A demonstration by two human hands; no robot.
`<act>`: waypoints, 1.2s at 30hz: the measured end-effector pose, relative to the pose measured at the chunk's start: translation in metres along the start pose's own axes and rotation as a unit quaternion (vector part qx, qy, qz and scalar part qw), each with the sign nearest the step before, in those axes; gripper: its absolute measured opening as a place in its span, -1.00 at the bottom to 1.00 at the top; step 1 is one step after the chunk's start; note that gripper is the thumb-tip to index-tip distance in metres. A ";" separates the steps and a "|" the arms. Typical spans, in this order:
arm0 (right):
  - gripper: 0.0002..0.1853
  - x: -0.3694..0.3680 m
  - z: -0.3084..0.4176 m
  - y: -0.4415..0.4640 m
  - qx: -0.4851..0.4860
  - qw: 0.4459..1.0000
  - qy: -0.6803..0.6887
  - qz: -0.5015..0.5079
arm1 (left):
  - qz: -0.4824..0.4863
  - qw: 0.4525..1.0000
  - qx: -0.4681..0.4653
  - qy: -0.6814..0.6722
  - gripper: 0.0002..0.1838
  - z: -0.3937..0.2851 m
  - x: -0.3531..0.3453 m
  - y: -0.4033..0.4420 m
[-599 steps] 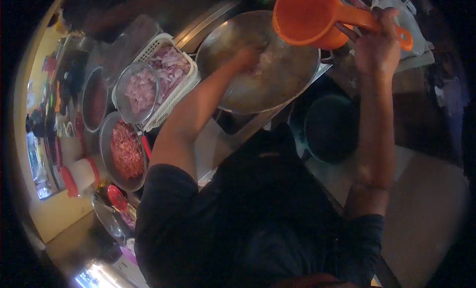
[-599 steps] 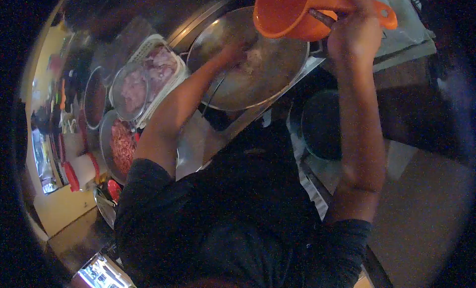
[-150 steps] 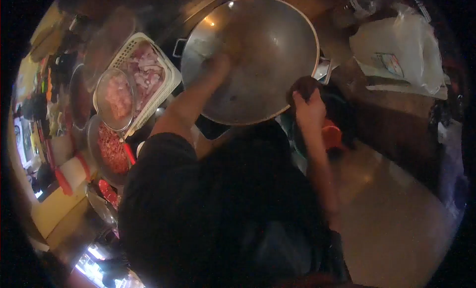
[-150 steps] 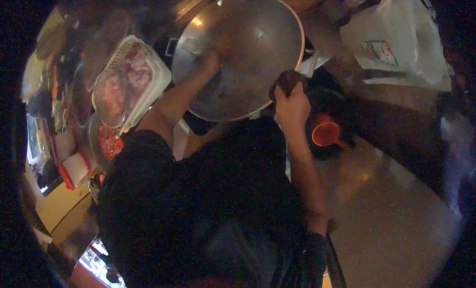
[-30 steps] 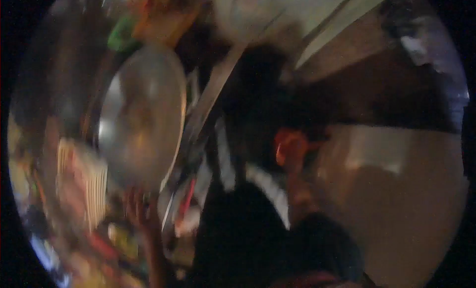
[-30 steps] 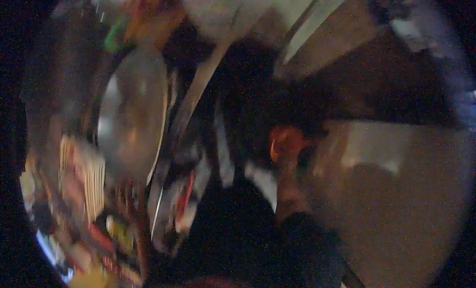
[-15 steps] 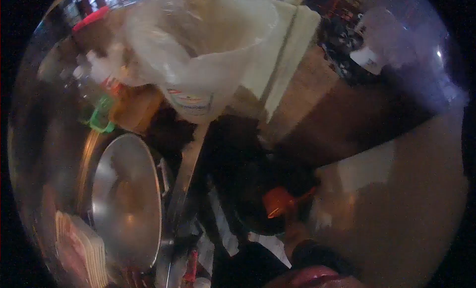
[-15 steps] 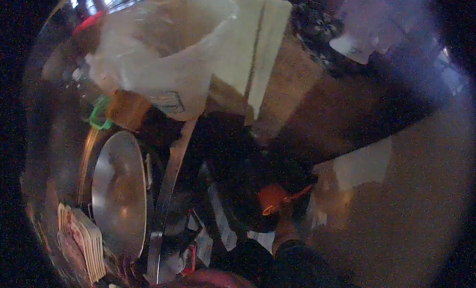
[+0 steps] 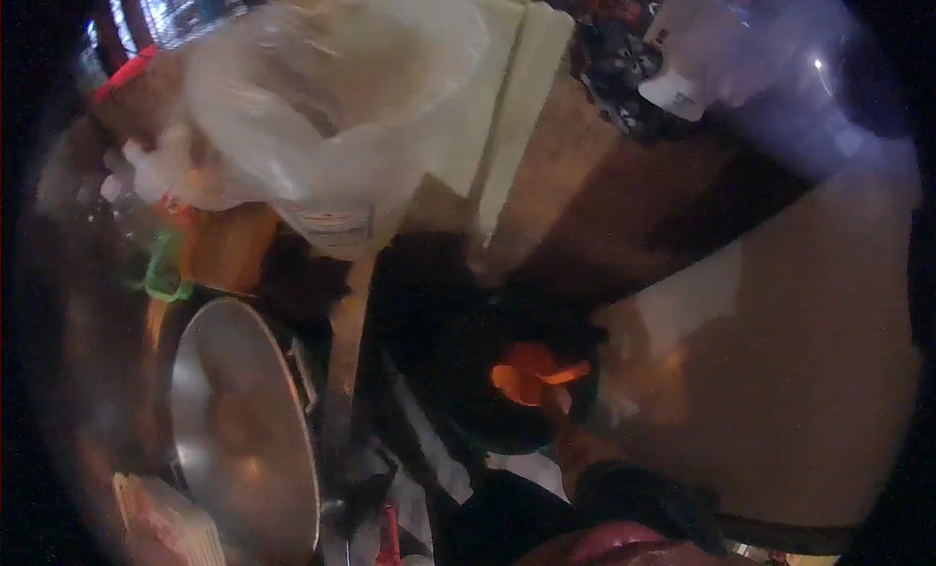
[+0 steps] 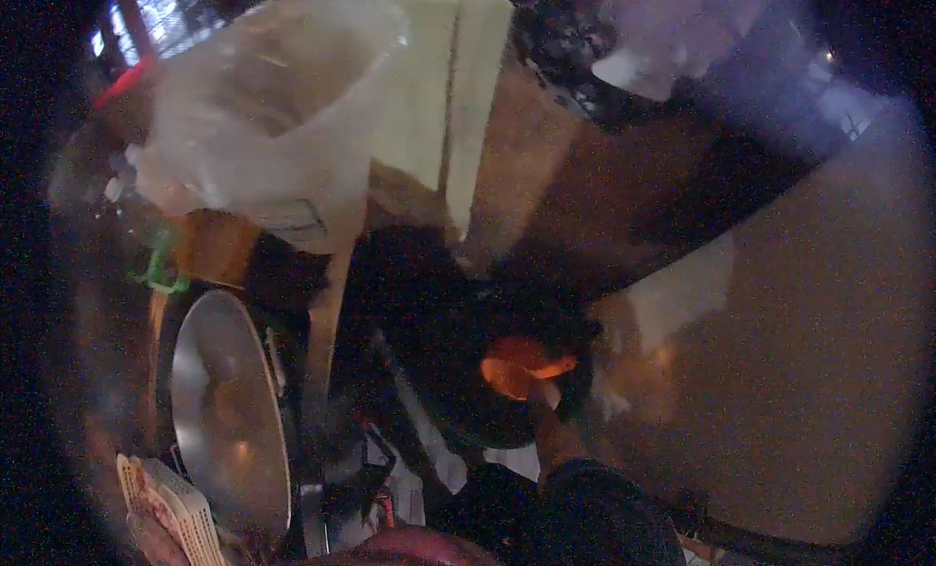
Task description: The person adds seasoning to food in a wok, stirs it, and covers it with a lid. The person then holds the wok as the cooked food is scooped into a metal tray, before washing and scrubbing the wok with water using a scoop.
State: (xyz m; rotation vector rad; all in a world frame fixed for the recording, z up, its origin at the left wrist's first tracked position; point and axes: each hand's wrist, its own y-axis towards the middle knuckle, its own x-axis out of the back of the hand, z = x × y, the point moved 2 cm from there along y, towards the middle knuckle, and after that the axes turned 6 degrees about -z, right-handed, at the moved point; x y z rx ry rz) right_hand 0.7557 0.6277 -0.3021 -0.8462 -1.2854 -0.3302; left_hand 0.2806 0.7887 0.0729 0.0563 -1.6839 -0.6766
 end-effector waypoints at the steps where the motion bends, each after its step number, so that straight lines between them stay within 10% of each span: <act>1: -0.58 0.002 0.006 -0.001 0.010 1.000 0.001 0.004 | 0.000 1.000 -0.002 -0.004 -0.67 0.002 0.003 -0.001; 6: -0.56 0.004 0.011 -0.008 0.060 0.997 -0.018 -0.034 | 0.025 0.999 0.022 -0.023 -0.68 0.009 0.035 -0.022; 11: -0.54 0.026 0.004 -0.019 0.134 0.971 -0.026 -0.195 | 0.106 0.946 0.301 -0.057 -0.72 0.020 0.037 -0.006; 15: -0.50 0.067 -0.008 -0.047 0.103 0.923 0.329 -0.170 | 0.123 0.859 0.419 -0.266 -0.65 0.041 0.013 0.035; 17: -0.53 0.141 0.000 -0.084 0.286 0.938 0.041 -0.190 | 0.147 0.827 0.407 -0.358 -0.67 0.052 -0.013 0.046; 20: -0.57 0.261 0.057 -0.139 0.049 0.881 0.469 -0.022 | 0.157 0.526 0.496 -0.673 -0.68 0.043 -0.046 0.067; 26: -0.63 0.401 0.151 -0.231 -0.010 0.759 0.650 0.043 | 0.275 0.343 0.475 -0.762 -0.76 0.024 -0.096 0.089; 29: -0.63 0.450 0.213 -0.273 0.275 0.784 0.554 -0.063 | 0.283 0.340 0.529 -0.724 -0.76 0.010 -0.090 0.093; 31: -0.62 0.468 0.265 -0.284 0.080 0.789 0.608 -0.022 | 0.268 0.331 0.528 -0.735 -0.77 0.016 -0.105 0.090; 36: -0.65 0.452 0.346 -0.267 0.209 0.774 0.597 0.009 | 0.244 0.332 0.519 -0.748 -0.86 0.064 -0.151 0.090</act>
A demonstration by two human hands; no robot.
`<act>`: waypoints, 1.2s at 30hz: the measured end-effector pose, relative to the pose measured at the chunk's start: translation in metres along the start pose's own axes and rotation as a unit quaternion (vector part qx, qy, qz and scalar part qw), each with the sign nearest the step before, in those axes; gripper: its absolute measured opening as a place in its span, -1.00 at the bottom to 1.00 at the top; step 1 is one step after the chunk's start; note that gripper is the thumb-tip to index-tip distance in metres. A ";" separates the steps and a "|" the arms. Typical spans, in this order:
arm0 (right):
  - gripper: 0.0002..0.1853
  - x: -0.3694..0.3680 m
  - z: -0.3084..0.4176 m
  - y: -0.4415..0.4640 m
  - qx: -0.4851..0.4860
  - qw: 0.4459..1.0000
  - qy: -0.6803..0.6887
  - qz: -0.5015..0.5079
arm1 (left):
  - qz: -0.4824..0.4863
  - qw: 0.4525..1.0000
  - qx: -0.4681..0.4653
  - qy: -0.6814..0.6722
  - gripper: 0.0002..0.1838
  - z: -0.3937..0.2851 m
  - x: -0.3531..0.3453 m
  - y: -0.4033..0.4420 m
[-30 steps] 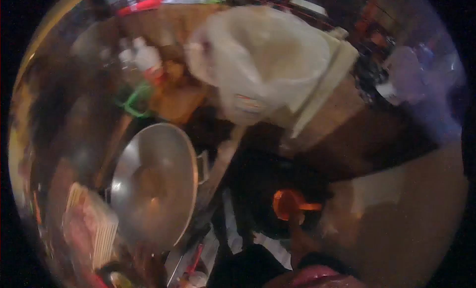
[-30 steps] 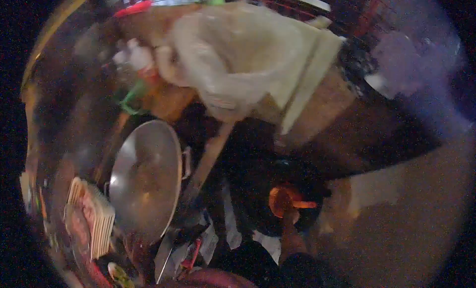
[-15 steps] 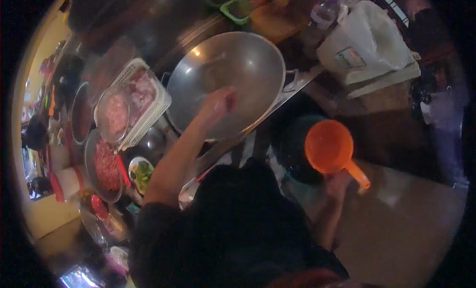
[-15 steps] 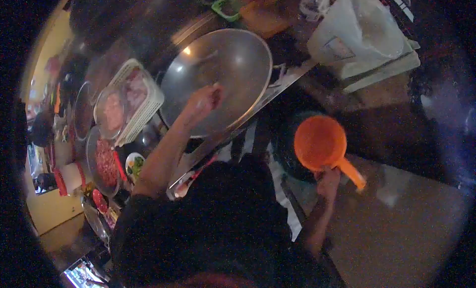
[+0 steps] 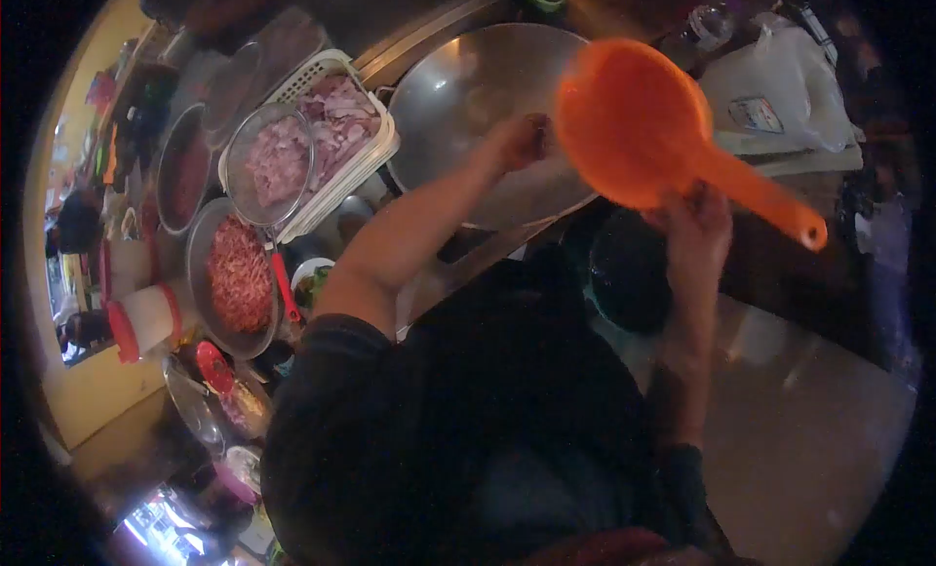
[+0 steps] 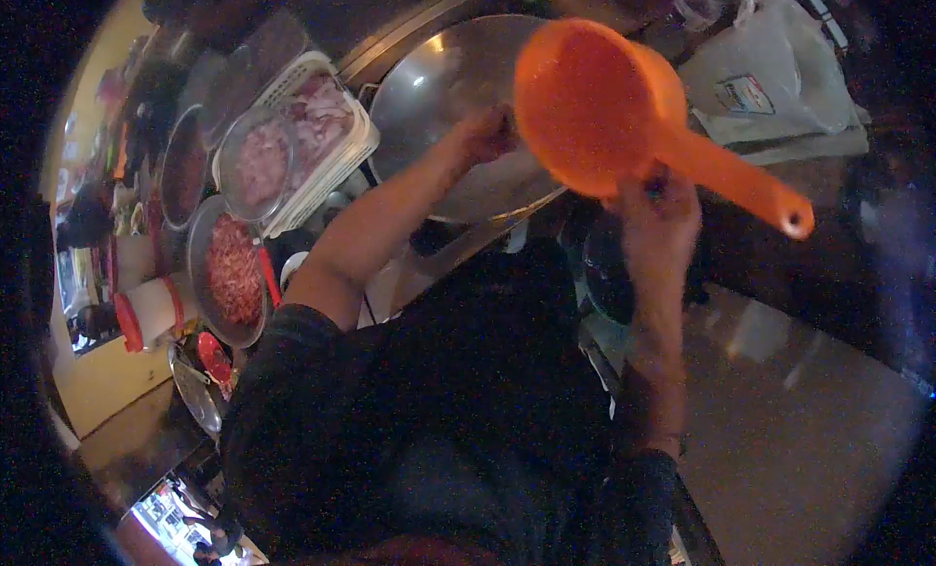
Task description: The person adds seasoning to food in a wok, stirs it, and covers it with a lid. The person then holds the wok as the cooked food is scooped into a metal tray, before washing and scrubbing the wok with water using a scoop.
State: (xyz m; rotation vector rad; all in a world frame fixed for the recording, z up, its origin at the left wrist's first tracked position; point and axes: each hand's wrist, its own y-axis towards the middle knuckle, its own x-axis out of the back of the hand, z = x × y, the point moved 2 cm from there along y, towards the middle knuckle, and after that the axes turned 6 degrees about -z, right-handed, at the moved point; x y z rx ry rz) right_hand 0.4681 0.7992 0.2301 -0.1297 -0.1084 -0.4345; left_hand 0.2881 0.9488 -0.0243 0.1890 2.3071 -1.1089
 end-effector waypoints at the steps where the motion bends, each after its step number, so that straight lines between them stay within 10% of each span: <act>1: -0.65 -0.014 -0.003 0.009 0.010 1.000 -0.001 0.026 | -0.002 1.000 -0.007 -0.006 -0.87 -0.009 0.008 0.006; 10: -0.74 -0.116 -0.014 0.045 0.066 0.990 0.004 0.121 | -0.070 0.949 -0.186 0.244 -0.75 -0.069 0.078 -0.032; 19: -0.71 -0.093 -0.034 0.029 0.051 0.992 0.001 0.119 | 0.052 0.632 -0.081 0.769 -0.53 0.017 0.058 -0.119; 30: -0.69 -0.008 -0.009 0.054 0.059 0.997 -0.037 -0.011 | 0.050 0.769 -0.423 0.476 -0.46 0.011 -0.105 0.000; 36: -0.79 0.012 -0.009 0.087 0.077 0.995 -0.054 -0.045 | 0.103 0.751 -0.400 0.514 -0.44 0.020 -0.084 0.019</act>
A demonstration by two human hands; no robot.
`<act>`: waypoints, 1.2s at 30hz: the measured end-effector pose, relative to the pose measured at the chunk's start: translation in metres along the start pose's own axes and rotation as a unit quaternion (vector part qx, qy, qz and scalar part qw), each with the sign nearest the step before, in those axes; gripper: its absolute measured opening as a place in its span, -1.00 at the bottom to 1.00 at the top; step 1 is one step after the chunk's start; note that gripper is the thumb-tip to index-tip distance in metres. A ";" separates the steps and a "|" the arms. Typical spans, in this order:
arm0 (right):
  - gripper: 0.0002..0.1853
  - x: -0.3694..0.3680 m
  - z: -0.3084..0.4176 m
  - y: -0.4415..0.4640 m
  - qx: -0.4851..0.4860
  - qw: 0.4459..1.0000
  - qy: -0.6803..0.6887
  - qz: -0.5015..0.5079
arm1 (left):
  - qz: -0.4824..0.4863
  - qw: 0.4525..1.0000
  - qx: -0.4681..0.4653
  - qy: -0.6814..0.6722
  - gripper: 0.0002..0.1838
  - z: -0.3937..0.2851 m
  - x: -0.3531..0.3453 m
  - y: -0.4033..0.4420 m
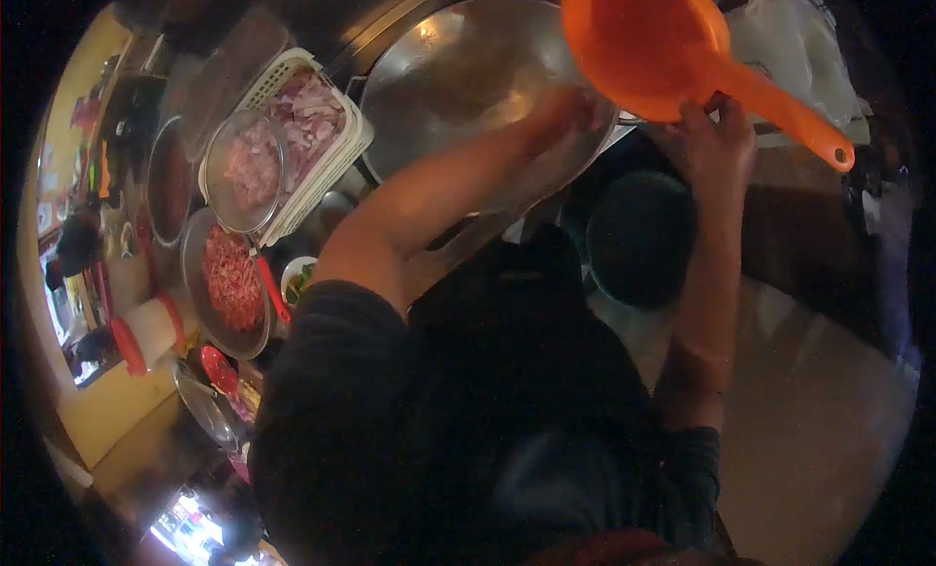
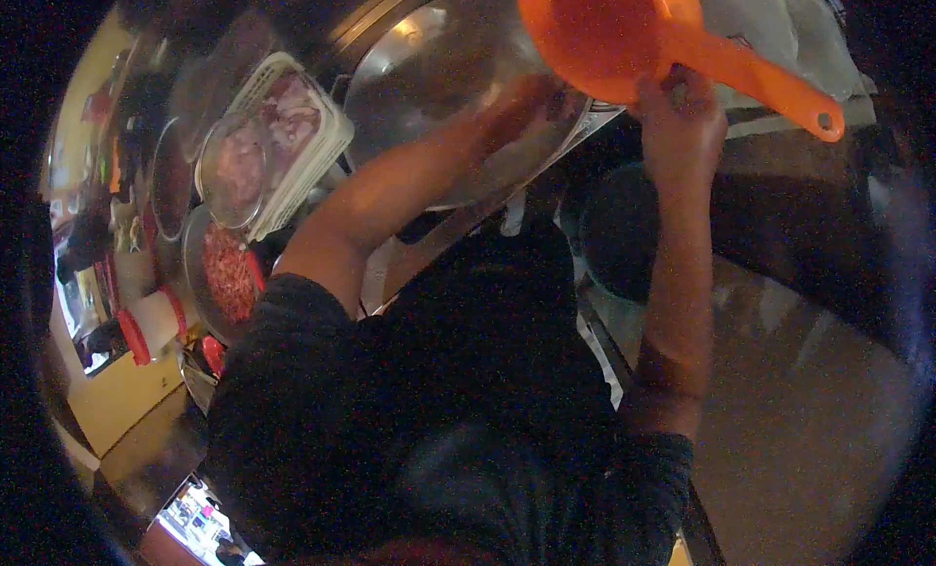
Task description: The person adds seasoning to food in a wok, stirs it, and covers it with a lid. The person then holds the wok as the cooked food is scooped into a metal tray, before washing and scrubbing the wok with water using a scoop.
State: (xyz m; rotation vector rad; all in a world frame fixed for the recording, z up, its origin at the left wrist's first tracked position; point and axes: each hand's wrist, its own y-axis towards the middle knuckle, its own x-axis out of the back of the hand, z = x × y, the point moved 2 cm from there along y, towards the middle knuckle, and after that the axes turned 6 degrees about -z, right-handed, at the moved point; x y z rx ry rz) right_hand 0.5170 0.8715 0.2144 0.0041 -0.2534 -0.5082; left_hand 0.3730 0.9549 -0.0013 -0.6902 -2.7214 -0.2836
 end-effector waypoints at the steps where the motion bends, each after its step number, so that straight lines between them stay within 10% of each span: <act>1: -0.79 0.003 -0.003 0.004 0.001 1.000 0.001 -0.003 | 0.060 0.998 0.000 -0.015 -0.43 0.001 0.000 -0.010; 3: -0.78 0.007 -0.008 0.016 0.028 1.000 0.001 0.009 | 0.233 0.962 -0.033 -0.139 -0.43 0.024 -0.012 -0.021; 5: -0.76 0.003 -0.004 0.015 -0.007 0.999 0.053 0.003 | -0.017 0.997 -0.071 0.001 -0.49 -0.057 -0.003 -0.063; 10: -0.69 -0.009 -0.002 0.010 -0.058 0.990 0.128 -0.006 | -0.102 0.988 -0.026 0.116 -0.39 0.083 -0.026 0.026; 14: -0.68 -0.016 -0.001 0.014 -0.073 0.990 0.118 -0.015 | -0.228 0.845 0.009 0.484 -0.32 0.127 0.066 -0.006; 18: -0.74 -0.031 -0.005 0.015 -0.013 0.985 0.173 0.015 | -0.140 0.907 0.081 0.389 -0.36 0.131 0.095 -0.046; 26: -0.75 -0.071 -0.016 0.031 0.005 0.998 0.051 -0.022 | -0.090 0.979 -0.104 0.149 -0.44 0.034 -0.001 0.043; 31: -0.76 -0.090 -0.011 0.038 -0.015 0.997 0.077 -0.019 | -0.220 0.902 0.011 0.371 -0.40 0.130 0.086 0.071; 36: -0.74 -0.082 -0.006 0.050 0.084 0.995 0.051 0.022 | -0.139 0.836 0.191 0.494 -0.36 0.134 0.157 -0.040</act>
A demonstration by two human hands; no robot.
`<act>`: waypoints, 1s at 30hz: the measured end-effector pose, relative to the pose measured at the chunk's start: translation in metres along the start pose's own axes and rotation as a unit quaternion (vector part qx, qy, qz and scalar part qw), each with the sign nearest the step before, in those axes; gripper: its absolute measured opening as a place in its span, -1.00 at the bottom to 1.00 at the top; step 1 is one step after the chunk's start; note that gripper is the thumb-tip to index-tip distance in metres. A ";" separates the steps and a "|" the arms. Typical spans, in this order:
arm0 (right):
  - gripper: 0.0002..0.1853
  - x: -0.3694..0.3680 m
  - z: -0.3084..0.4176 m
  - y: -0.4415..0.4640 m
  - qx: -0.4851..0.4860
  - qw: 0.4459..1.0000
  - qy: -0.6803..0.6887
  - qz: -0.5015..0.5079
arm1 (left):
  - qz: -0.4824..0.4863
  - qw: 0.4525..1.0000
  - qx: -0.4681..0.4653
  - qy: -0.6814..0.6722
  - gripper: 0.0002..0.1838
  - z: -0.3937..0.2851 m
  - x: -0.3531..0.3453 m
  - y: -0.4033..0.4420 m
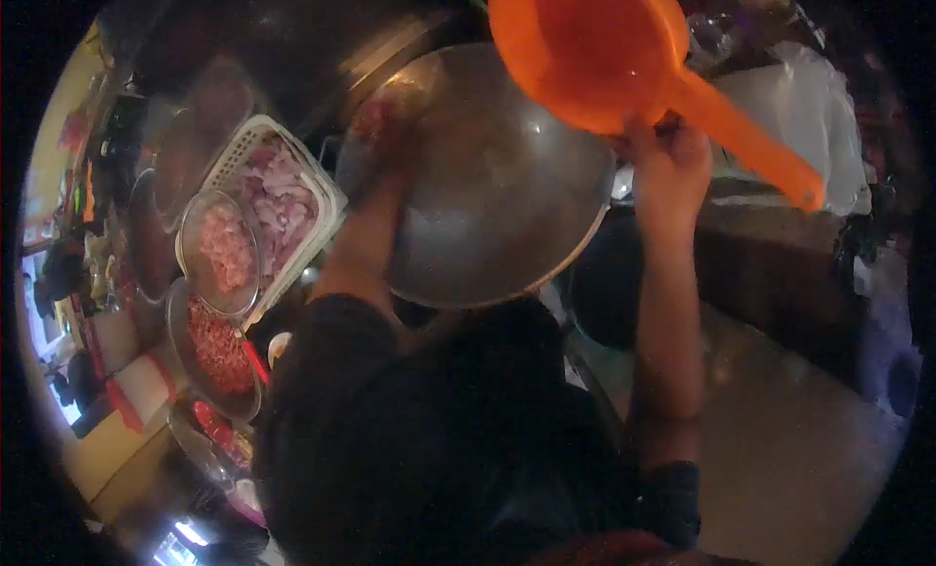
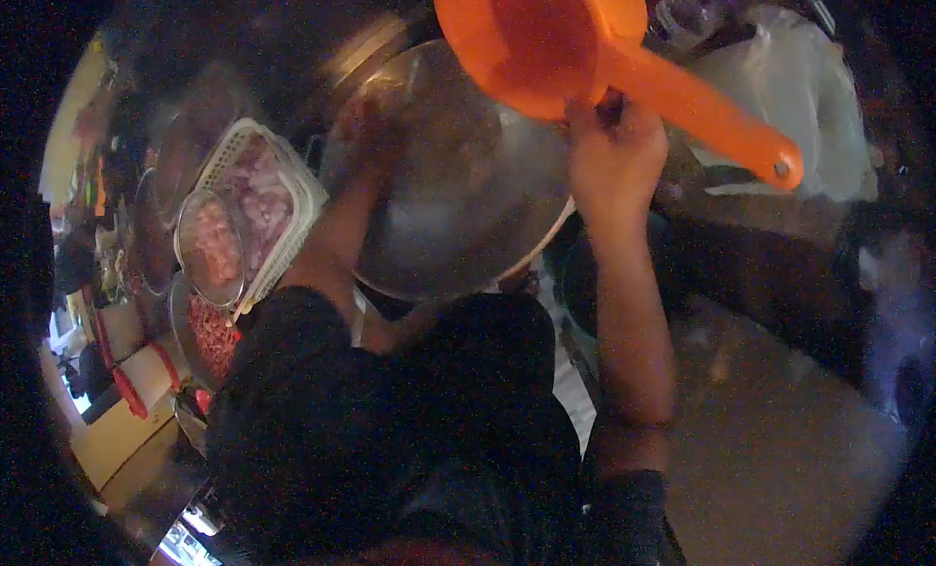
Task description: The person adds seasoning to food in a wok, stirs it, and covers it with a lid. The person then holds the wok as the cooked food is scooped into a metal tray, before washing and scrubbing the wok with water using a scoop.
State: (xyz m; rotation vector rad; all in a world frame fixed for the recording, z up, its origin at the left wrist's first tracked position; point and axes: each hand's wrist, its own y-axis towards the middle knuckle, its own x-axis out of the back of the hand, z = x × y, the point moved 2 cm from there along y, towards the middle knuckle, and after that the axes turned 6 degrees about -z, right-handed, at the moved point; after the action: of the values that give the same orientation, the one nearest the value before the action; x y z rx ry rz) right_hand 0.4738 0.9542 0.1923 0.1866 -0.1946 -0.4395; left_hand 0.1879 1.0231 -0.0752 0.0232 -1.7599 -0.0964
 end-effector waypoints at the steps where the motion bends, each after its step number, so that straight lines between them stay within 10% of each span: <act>1: -0.74 0.007 0.000 0.003 -0.006 1.000 -0.003 -0.001 | 0.048 0.999 0.013 0.015 -0.35 0.005 0.011 -0.023; 8: -0.71 0.026 0.028 0.008 -0.058 0.994 0.091 0.020 | 0.451 0.892 0.002 -0.011 -0.29 -0.116 0.088 -0.139; 12: -0.68 0.039 0.032 0.002 -0.051 0.997 0.061 0.001 | 0.331 0.728 0.110 -0.590 -0.29 -0.219 0.051 -0.130; 17: -0.64 0.048 0.022 -0.023 0.005 1.000 0.011 0.017 | 0.072 0.829 -0.036 -0.554 -0.31 -0.280 0.036 -0.029; 22: -0.63 0.045 0.020 -0.054 0.084 0.996 0.009 -0.009 | 0.033 0.897 -0.113 -0.426 -0.33 -0.265 0.021 -0.035; 25: -0.60 0.047 0.016 -0.069 0.138 0.972 -0.181 0.054 | 0.080 0.923 -0.166 -0.338 -0.34 -0.228 0.015 -0.088; 30: -0.56 0.057 -0.001 -0.087 0.054 0.993 -0.104 -0.010 | -0.015 0.966 -0.255 -0.023 -0.36 -0.080 -0.016 -0.124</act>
State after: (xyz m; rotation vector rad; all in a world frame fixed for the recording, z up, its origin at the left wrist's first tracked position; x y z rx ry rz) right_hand 0.4897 0.8524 0.1804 0.2496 -0.4216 -0.4680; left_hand 0.2645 0.8969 -0.0853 -0.3296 -1.7349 -0.5736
